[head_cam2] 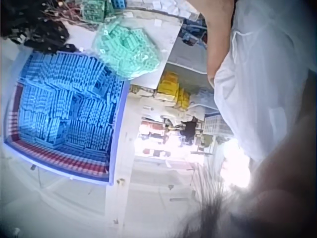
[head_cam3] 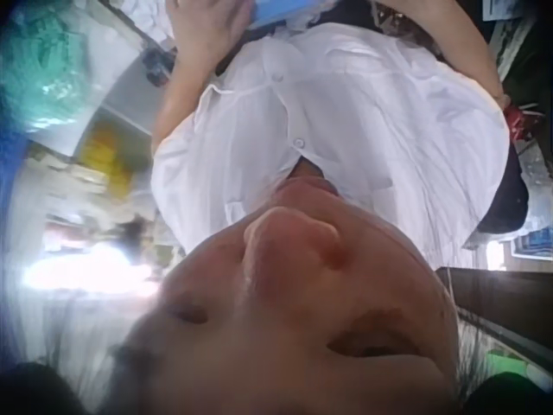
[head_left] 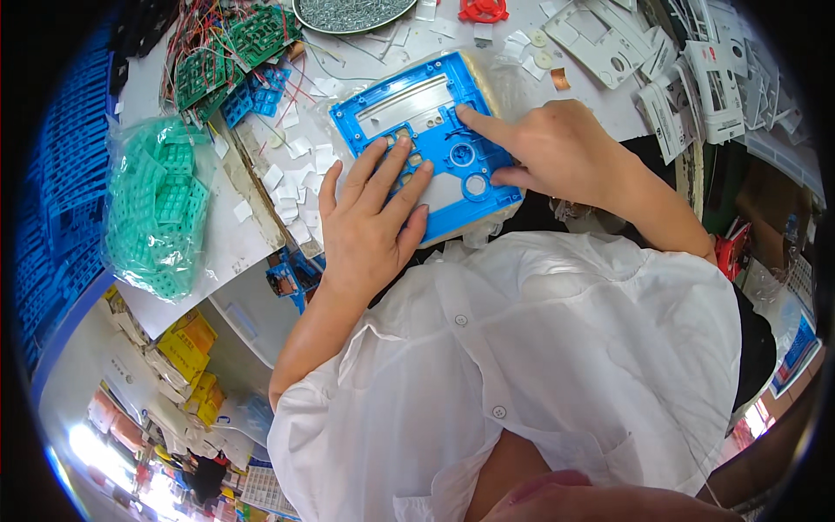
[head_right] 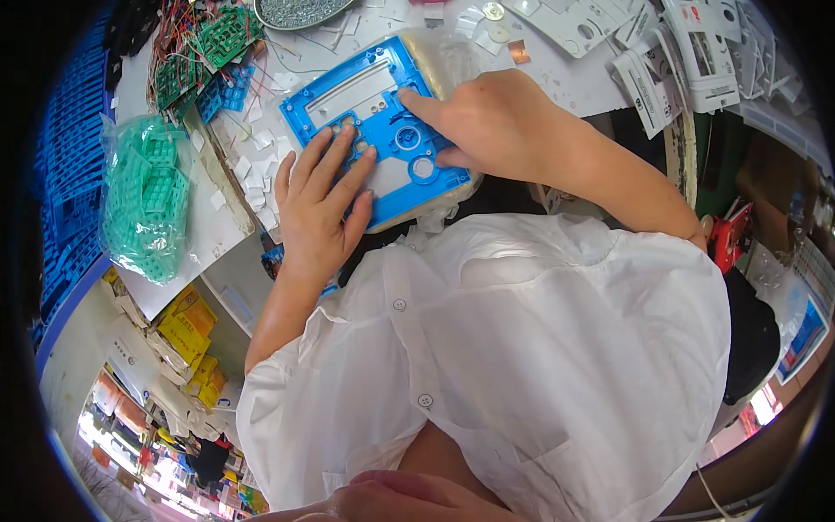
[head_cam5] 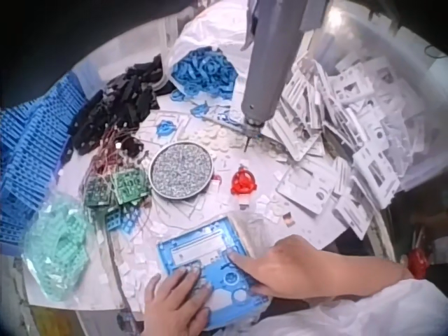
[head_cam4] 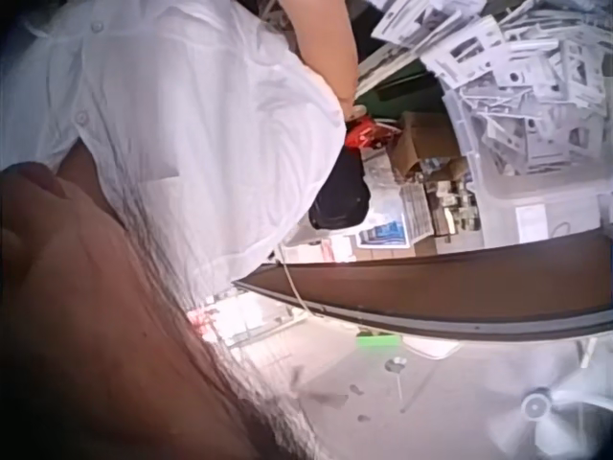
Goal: Assembling a plastic electronic toy by applying adhesive components and packaging the finished unit into its box.
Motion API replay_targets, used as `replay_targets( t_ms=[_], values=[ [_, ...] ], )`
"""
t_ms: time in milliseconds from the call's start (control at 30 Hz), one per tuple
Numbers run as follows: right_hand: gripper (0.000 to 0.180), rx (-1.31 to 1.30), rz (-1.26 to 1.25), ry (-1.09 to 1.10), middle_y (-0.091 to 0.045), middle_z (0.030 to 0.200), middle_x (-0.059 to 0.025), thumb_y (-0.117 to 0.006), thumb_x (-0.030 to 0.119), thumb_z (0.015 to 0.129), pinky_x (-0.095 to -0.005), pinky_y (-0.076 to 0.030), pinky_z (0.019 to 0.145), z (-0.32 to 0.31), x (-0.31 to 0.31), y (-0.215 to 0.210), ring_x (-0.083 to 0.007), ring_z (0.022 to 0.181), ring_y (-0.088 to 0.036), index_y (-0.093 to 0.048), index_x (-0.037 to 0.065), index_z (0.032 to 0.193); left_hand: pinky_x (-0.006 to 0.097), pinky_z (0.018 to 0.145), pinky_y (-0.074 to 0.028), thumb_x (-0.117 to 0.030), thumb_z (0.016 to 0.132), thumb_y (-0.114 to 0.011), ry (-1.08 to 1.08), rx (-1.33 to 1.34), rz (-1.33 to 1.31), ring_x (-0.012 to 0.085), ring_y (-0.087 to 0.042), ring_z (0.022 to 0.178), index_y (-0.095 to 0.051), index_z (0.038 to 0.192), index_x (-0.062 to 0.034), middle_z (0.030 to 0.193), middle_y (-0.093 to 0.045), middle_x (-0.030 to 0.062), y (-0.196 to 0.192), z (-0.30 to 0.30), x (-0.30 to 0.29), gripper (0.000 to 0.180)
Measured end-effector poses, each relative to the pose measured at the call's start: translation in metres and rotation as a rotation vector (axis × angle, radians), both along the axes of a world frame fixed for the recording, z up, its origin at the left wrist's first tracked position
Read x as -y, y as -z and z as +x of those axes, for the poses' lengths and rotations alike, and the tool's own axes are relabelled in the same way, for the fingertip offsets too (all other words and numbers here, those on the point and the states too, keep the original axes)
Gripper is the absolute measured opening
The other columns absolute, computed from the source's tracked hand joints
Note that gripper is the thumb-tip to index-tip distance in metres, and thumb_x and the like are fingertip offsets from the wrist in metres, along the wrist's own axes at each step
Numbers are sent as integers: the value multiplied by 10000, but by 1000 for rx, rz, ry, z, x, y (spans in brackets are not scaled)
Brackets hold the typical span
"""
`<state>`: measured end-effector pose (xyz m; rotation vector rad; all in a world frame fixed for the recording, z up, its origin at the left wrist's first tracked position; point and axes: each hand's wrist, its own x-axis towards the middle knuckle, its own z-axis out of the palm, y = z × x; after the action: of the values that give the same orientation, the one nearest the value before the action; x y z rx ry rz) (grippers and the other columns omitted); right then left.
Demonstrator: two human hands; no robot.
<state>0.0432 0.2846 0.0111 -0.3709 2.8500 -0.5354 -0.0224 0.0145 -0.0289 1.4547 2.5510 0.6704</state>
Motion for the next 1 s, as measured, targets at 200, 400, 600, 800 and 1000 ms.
replay_targets(
  t_ms=[200,400,600,800,1000],
  values=[
    [679,134,-412,100,-624,614,-76,-808,213,839,-336,-463,546,4,-20,10,-206,542,-617,-568,88,1462,558,1193,-169,-230,838,-736,3,-6,45,302,-503,1385,-702,1287,-171,1481,-569,96,-9,1,-5,454],
    [419,-94,-368,428,-632,659,-3,-726,150,922,-260,-425,550,-11,-78,21,-57,569,-545,-691,103,1337,611,1192,-147,-290,824,-751,103,37,79,252,-543,1340,-709,1219,-129,1397,-620,47,1,3,-10,428],
    [267,-320,-234,474,-638,757,-27,-694,169,940,-264,-486,572,-103,-131,54,-88,630,-631,-735,48,1174,632,1191,-152,-258,813,-739,95,23,86,226,-547,1343,-723,1199,-138,1387,-631,21,0,0,-11,405],
    [214,-410,30,324,-699,800,-251,-643,174,853,-482,-553,733,-198,-106,66,-404,782,-705,-714,-22,805,624,1191,-161,-241,807,-739,76,44,96,226,-556,1335,-730,1182,-136,1390,-633,21,2,1,-10,390],
    [184,-443,297,328,-700,789,-237,-643,172,824,-500,-565,753,-204,-101,69,-403,770,-707,-711,2,803,607,1191,-181,-164,804,-731,71,89,144,279,-553,1350,-728,1205,-127,1381,-649,54,5,1,-9,402]
  ],
)
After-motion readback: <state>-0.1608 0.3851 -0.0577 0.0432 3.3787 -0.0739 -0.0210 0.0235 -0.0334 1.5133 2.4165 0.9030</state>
